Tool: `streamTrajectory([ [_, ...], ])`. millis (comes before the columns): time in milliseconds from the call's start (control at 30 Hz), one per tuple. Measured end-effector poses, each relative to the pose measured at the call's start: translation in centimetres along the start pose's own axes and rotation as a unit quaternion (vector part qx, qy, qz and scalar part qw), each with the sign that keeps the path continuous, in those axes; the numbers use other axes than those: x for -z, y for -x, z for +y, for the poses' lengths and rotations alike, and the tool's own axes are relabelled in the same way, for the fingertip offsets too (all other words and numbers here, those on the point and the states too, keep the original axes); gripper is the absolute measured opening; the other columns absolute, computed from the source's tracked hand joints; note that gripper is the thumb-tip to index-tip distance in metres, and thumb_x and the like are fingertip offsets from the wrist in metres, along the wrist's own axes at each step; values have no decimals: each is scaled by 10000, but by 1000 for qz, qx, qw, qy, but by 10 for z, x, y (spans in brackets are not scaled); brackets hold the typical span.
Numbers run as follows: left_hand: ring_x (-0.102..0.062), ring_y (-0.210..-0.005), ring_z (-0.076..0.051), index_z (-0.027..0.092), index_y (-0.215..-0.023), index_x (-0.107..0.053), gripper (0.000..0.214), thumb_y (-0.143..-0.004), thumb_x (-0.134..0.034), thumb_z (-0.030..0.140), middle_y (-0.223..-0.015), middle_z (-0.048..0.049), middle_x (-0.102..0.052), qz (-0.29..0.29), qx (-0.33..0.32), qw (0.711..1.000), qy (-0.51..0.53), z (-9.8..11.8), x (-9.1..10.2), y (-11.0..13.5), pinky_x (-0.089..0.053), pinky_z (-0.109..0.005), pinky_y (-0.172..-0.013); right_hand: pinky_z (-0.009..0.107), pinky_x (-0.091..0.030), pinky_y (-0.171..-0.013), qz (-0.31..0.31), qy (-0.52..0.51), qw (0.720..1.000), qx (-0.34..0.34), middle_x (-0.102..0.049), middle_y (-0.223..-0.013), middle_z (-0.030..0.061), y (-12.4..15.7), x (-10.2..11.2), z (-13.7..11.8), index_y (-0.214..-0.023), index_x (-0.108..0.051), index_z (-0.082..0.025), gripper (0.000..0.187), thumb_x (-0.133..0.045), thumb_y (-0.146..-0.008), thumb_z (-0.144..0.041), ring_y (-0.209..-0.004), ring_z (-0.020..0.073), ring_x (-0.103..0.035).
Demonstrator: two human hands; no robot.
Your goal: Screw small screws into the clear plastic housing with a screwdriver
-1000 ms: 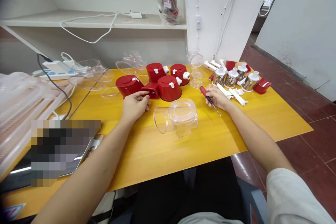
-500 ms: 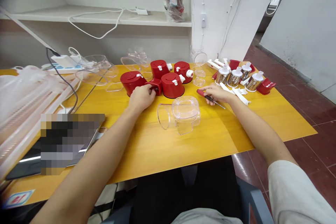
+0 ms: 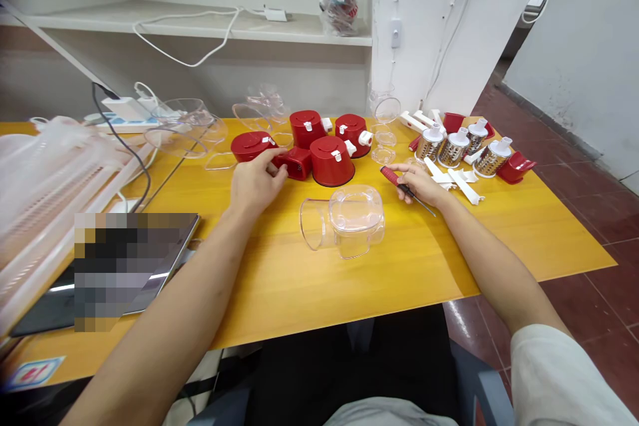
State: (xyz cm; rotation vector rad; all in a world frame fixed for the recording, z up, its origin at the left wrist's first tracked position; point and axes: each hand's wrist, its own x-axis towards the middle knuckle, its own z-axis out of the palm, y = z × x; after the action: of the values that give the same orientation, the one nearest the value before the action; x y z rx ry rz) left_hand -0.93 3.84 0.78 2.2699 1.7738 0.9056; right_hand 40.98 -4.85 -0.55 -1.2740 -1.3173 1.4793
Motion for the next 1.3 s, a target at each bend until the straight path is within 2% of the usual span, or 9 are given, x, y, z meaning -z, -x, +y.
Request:
streamTrajectory([
  [133, -804, -959, -315, 227, -1454, -926, 461, -1076, -704, 369, -1003, -107, -875, -9, 5, 1000, 17, -8, 1, -5, -599, -406, -956, 393, -731, -1185, 5, -1, 1000, 2, -764, -1426, 116, 1, -2, -1, -1502, -705, -131, 573, -747, -1125, -560, -1319, 167, -767],
  [300, -680, -839, -253, 247, -1279, -988, 406, -995, -798, 466, -930, -71, -724, 8, -69, 994, 81, -19, 12, -5, -592, -398, -938, 378, -735, -1162, 13, -7, 1000, 1, -767, -1406, 113, -1, 0, 4, -1493, -706, -129, 565, -746, -1126, -556, -1294, 159, -769],
  [367, -638, -800, -221, 241, -1265, -982, 437, -963, -821, 512, -947, -58, -697, 17, -76, 989, 123, -22, 16, -3, -598, -390, -914, 391, -731, -1182, 17, -9, 1000, -1, -763, -1427, 117, -2, 2, 6, -1505, -703, -131, 572, -746, -1125, -558, -1316, 166, -766],
  [500, -699, -848, -208, 175, -1364, -933, 600, -942, -778, 571, -1183, -121, -797, 14, -70, 977, 200, -25, 23, 0, -619, -360, -842, 383, -732, -1167, 31, -8, 999, -13, -764, -1413, 114, -5, 7, 11, -1510, -698, -133, 577, -742, -1127, -562, -1297, 162, -767],
  [600, -742, -881, -219, 178, -1364, -931, 601, -957, -760, 586, -1308, -150, -856, 4, -75, 978, 193, -22, 24, 2, -647, -375, -898, 372, -735, -1148, 39, -8, 999, -20, -766, -1398, 111, -5, 10, 14, -1509, -697, -133, 575, -741, -1128, -561, -1277, 156, -768],
  [767, -724, -799, -225, 184, -1227, -946, 482, -928, -796, 532, -1054, -118, -879, -43, -55, 979, 189, -18, 23, 2, -643, -375, -841, 337, -739, -1094, 43, -8, 999, -29, -772, -1347, 100, -7, 14, 17, -1483, -705, -127, 557, -742, -1130, -556, -1218, 138, -770],
  [900, -682, -753, -208, 162, -1268, -936, 579, -872, -836, 572, -956, -91, -817, -68, -45, 974, 213, -20, 22, 3, -601, -347, -750, 317, -738, -1063, 40, -9, 999, -32, -774, -1317, 94, -8, 16, 20, -1467, -708, -124, 546, -742, -1131, -553, -1183, 127, -769],
  [1133, -722, -781, -188, 208, -1179, -955, 587, -815, -900, 665, -1468, -172, -824, -69, -54, 975, 204, -24, 25, 3, -671, -380, -798, 319, -739, -1065, 23, -11, 999, -29, -775, -1321, 95, -8, 20, 20, -1477, -707, -125, 551, -743, -1131, -552, -1186, 127, -770],
  [1300, -797, -740, -239, 201, -1367, -819, 768, -781, -966, 673, -1200, -132, -878, -162, -7, 951, 263, -24, 23, 5, -579, -320, -641, 324, -740, -1072, 14, -17, 999, -25, -772, -1334, 98, -9, 21, 22, -1488, -703, -127, 556, -744, -1130, -551, -1198, 131, -769],
])
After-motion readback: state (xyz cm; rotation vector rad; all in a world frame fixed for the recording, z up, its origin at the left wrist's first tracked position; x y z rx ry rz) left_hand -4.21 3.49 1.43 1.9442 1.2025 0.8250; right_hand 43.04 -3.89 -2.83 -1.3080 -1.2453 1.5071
